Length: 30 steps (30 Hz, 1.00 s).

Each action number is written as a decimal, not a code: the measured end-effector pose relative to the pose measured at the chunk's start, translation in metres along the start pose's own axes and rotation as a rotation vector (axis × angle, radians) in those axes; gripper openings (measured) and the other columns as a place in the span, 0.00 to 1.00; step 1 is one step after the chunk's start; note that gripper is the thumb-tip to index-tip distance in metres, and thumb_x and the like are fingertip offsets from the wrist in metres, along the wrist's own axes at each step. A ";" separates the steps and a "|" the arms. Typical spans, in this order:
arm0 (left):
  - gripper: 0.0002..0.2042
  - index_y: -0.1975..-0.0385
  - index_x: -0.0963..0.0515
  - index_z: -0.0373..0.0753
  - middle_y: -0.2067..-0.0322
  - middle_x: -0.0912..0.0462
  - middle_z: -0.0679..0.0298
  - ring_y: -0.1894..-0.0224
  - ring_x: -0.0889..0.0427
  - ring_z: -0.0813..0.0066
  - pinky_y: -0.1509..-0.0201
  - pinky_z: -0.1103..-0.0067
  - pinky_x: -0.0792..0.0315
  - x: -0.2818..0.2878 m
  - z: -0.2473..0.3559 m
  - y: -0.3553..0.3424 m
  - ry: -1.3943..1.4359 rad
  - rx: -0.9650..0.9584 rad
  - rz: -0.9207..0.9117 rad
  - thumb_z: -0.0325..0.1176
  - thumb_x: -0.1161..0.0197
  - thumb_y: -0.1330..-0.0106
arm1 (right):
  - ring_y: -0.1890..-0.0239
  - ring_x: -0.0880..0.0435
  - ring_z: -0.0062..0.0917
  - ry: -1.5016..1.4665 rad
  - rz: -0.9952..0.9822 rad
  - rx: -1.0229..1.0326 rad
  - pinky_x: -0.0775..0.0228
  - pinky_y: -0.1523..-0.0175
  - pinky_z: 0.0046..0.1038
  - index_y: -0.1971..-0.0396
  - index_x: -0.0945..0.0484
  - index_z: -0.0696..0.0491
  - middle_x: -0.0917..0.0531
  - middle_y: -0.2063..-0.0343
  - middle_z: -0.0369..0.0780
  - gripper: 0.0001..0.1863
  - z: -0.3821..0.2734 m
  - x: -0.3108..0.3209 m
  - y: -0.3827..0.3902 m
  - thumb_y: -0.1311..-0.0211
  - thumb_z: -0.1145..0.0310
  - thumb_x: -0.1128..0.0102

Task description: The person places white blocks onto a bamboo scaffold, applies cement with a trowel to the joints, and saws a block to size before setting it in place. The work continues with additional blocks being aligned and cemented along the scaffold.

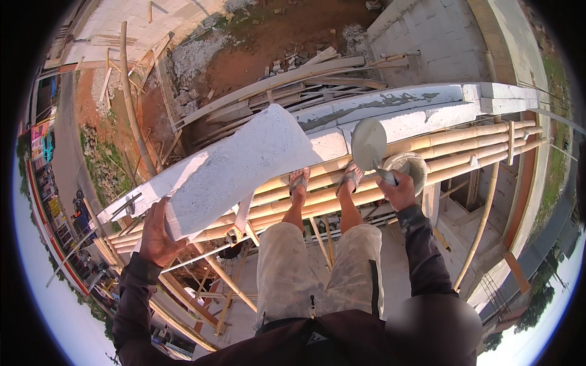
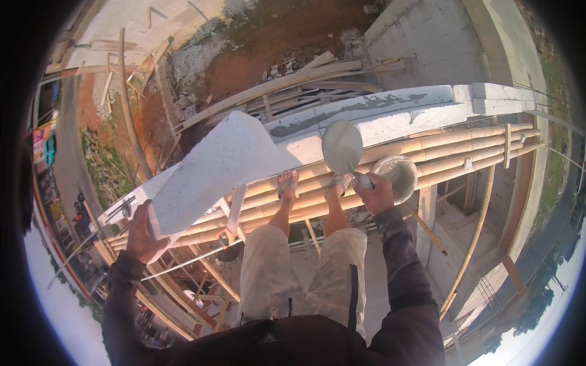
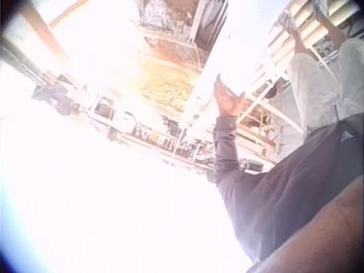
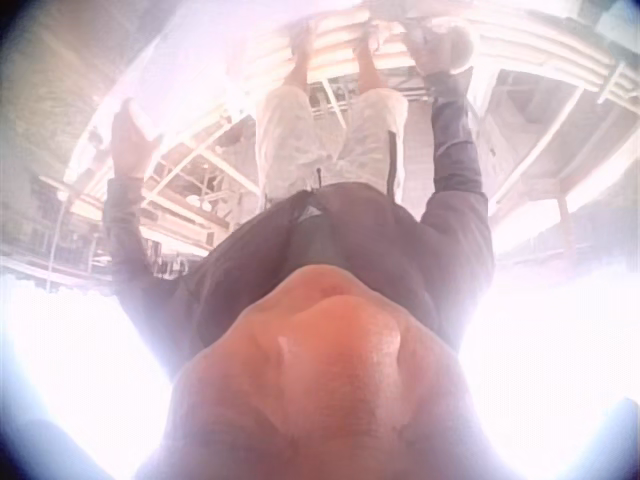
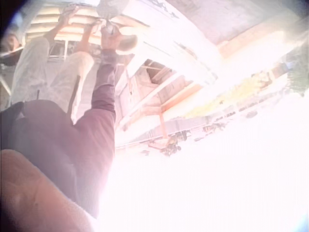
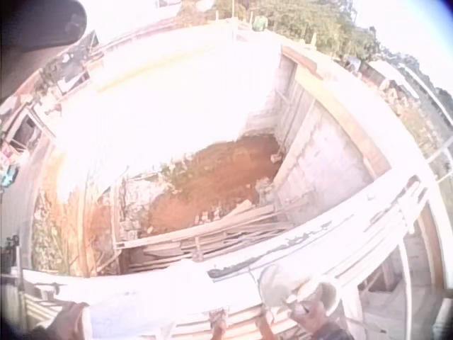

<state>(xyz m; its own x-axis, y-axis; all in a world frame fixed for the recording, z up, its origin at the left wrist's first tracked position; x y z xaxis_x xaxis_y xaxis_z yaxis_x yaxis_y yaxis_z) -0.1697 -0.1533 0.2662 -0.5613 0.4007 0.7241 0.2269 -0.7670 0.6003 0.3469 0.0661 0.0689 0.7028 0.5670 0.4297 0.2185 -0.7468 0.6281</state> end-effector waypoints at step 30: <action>0.28 0.39 0.30 0.41 0.44 0.22 0.55 0.43 0.23 0.52 0.39 0.49 0.31 -0.100 0.341 -0.332 1.691 0.147 -0.004 0.49 0.39 0.35 | 0.67 0.22 0.18 -0.597 0.813 0.430 0.30 0.63 0.21 0.56 0.24 0.62 0.21 0.64 0.39 0.15 -0.044 0.150 0.161 0.39 0.70 0.38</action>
<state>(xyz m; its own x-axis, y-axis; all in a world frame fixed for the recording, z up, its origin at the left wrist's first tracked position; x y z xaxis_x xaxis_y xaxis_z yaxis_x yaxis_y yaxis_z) 0.0830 0.2321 0.1103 -0.6990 -0.6156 -0.3639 0.2354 -0.6786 0.6958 0.4579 0.0462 0.2637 0.9333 -0.3230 0.1568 -0.3225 -0.9461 -0.0292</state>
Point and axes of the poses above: each hand's wrist, its own y-axis away from the middle knuckle, its own x-axis out of the back of the hand, z = x × y, the point moved 7 cm from there along -y, towards the middle knuckle
